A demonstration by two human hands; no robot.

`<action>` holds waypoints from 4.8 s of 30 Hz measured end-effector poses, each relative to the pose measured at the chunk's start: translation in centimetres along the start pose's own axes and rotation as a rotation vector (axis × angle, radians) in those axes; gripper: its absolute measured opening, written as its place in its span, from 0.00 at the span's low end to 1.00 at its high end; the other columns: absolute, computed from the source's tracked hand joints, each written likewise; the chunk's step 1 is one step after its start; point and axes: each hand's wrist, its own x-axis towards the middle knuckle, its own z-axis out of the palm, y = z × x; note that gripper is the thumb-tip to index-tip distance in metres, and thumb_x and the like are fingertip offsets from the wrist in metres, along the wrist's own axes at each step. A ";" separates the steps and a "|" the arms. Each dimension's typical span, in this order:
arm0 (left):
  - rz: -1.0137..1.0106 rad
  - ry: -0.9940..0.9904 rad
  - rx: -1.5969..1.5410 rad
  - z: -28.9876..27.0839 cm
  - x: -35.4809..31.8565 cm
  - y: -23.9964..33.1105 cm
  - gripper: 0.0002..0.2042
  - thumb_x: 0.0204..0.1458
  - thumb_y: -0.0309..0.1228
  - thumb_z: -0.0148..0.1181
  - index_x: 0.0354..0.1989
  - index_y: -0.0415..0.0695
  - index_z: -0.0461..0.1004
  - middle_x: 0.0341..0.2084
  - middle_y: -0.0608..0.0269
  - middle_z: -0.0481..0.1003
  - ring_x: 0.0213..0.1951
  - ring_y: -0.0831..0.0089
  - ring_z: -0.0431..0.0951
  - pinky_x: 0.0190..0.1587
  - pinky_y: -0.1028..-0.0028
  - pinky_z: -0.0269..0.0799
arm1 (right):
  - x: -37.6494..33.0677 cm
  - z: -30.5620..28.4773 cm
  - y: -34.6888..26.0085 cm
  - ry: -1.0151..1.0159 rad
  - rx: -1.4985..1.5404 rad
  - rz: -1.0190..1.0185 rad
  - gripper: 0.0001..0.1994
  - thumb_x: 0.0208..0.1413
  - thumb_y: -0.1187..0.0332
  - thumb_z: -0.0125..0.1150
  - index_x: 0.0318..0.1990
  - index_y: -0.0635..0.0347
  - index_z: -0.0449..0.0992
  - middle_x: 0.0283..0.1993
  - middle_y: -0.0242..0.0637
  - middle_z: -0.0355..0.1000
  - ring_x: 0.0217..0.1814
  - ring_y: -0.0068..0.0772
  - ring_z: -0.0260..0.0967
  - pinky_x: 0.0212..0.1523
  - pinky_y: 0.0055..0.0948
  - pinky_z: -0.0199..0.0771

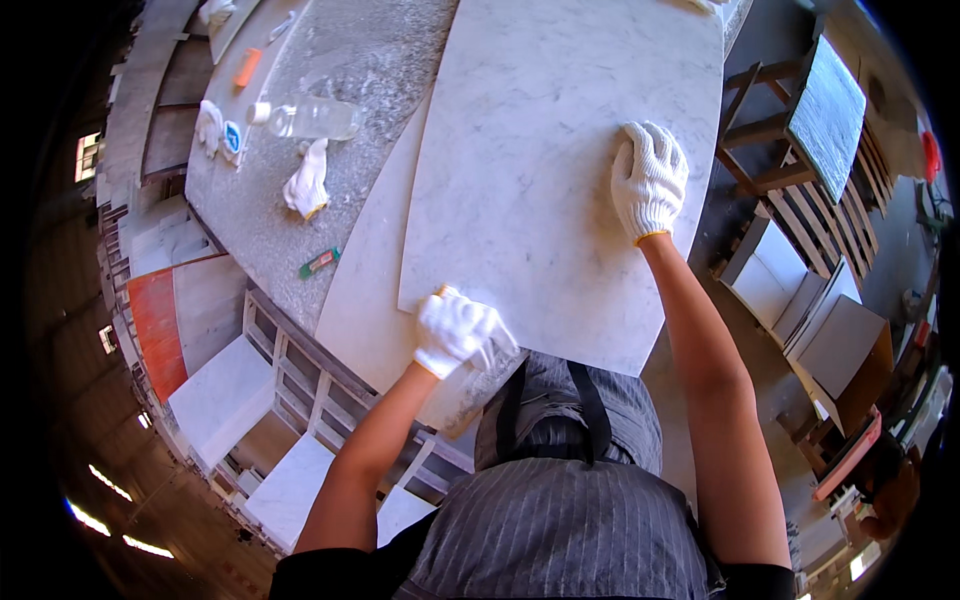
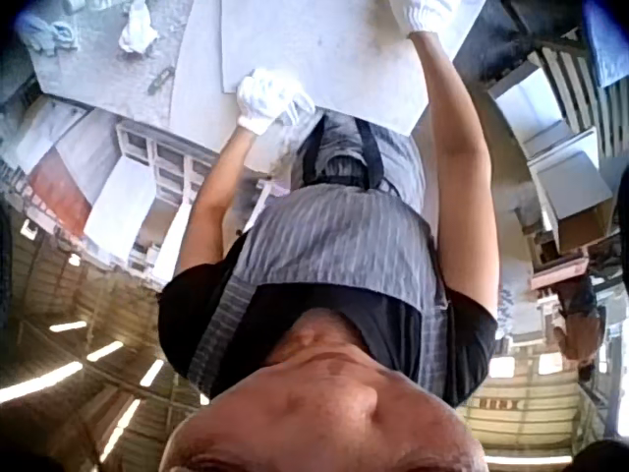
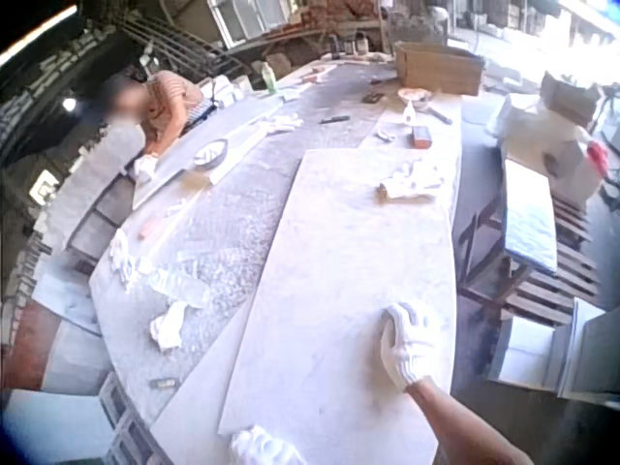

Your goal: The person wipes a large white stone slab with a cloth, then uses a metal scraper to remove residue from the surface. They continue scraping and wiping the slab, then lift and carry it to a nearby rack where it is placed upright among other slabs.

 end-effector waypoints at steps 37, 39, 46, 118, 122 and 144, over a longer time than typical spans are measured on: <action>-0.617 0.403 0.348 -2.9 -2.5 1.4 0.08 0.52 0.36 0.60 0.39 0.49 0.76 0.42 0.54 0.74 0.46 0.51 0.73 0.49 0.54 0.69 | -45.6 -32.6 23.5 -0.504 0.796 1.317 0.15 0.63 0.65 0.53 0.54 0.59 0.75 0.37 0.28 0.73 0.32 0.18 0.67 0.30 0.19 0.66; -0.473 0.349 0.169 -0.4 -2.0 6.1 0.11 0.54 0.35 0.60 0.43 0.47 0.75 0.44 0.54 0.73 0.49 0.53 0.72 0.53 0.56 0.67 | -46.1 -33.6 24.8 -0.526 0.762 1.326 0.15 0.63 0.65 0.54 0.54 0.59 0.75 0.35 0.28 0.72 0.31 0.18 0.67 0.30 0.20 0.66; -0.297 0.019 0.139 4.2 -2.0 18.1 0.21 0.53 0.37 0.61 0.56 0.49 0.73 0.56 0.57 0.69 0.61 0.53 0.65 0.64 0.48 0.57 | -44.7 -32.9 29.1 -0.526 0.688 1.258 0.15 0.63 0.65 0.55 0.54 0.59 0.74 0.32 0.27 0.70 0.25 0.17 0.64 0.22 0.19 0.60; -0.479 -0.004 0.206 15.0 52.5 4.1 0.27 0.50 0.45 0.63 0.59 0.49 0.70 0.56 0.58 0.69 0.60 0.55 0.66 0.62 0.51 0.60 | 22.8 -5.6 32.1 -0.908 0.579 0.369 0.16 0.62 0.65 0.56 0.54 0.62 0.74 0.49 0.47 0.76 0.54 0.44 0.74 0.56 0.35 0.72; -0.583 -0.006 0.217 16.3 53.3 0.5 0.34 0.50 0.45 0.63 0.66 0.48 0.63 0.62 0.54 0.65 0.62 0.47 0.63 0.63 0.44 0.55 | 24.7 -4.2 32.9 -0.814 0.530 0.246 0.15 0.62 0.65 0.57 0.53 0.62 0.74 0.45 0.47 0.77 0.49 0.37 0.76 0.50 0.32 0.74; -0.805 0.143 -0.041 18.8 77.1 1.7 0.16 0.48 0.42 0.69 0.40 0.44 0.78 0.36 0.51 0.77 0.39 0.54 0.77 0.40 0.57 0.71 | 68.3 2.6 41.7 -0.260 0.302 0.028 0.19 0.58 0.69 0.64 0.57 0.57 0.72 0.46 0.41 0.75 0.39 0.31 0.76 0.39 0.30 0.76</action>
